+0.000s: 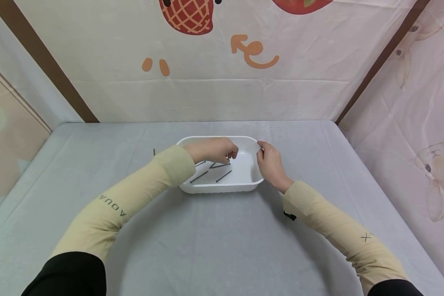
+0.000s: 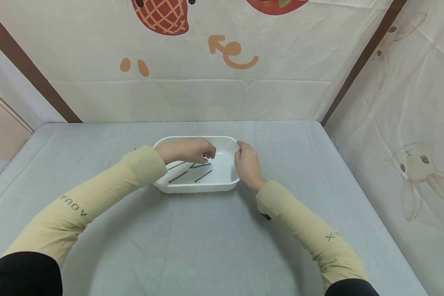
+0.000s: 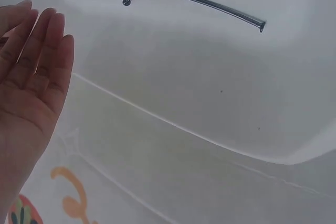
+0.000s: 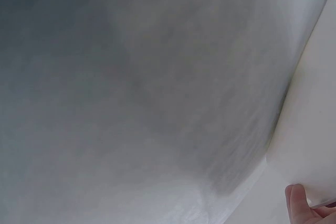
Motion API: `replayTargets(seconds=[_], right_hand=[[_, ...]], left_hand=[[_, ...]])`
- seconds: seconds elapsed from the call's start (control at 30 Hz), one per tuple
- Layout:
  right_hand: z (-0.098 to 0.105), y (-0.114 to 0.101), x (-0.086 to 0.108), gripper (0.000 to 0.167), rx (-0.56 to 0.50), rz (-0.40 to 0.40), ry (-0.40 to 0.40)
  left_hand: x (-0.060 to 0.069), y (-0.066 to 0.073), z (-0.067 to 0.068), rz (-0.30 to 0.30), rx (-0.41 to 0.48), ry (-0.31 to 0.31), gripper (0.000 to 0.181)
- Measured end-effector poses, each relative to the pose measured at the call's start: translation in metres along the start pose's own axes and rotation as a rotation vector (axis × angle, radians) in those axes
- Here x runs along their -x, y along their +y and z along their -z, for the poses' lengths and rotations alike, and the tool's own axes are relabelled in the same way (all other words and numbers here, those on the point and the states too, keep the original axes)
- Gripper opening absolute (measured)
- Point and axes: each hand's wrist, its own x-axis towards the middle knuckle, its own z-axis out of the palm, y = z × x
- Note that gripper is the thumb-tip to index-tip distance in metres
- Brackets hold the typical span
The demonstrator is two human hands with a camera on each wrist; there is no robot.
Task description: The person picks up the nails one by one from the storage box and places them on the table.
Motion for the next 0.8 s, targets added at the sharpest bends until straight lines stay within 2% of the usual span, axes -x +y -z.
replayTargets(seconds=[0.47,0.8], right_hand=[[0.000,0.001,0.000,0.035,-0.011,0.009,0.002],[-0.001,0.002,0.000,0.035,-0.008,0.012,0.008]], left_hand=[[-0.011,0.003,-0.005,0.007,-0.028,-0.044,0.016],[-0.019,0.007,-0.008,0.071,-0.062,-0.135,0.013]])
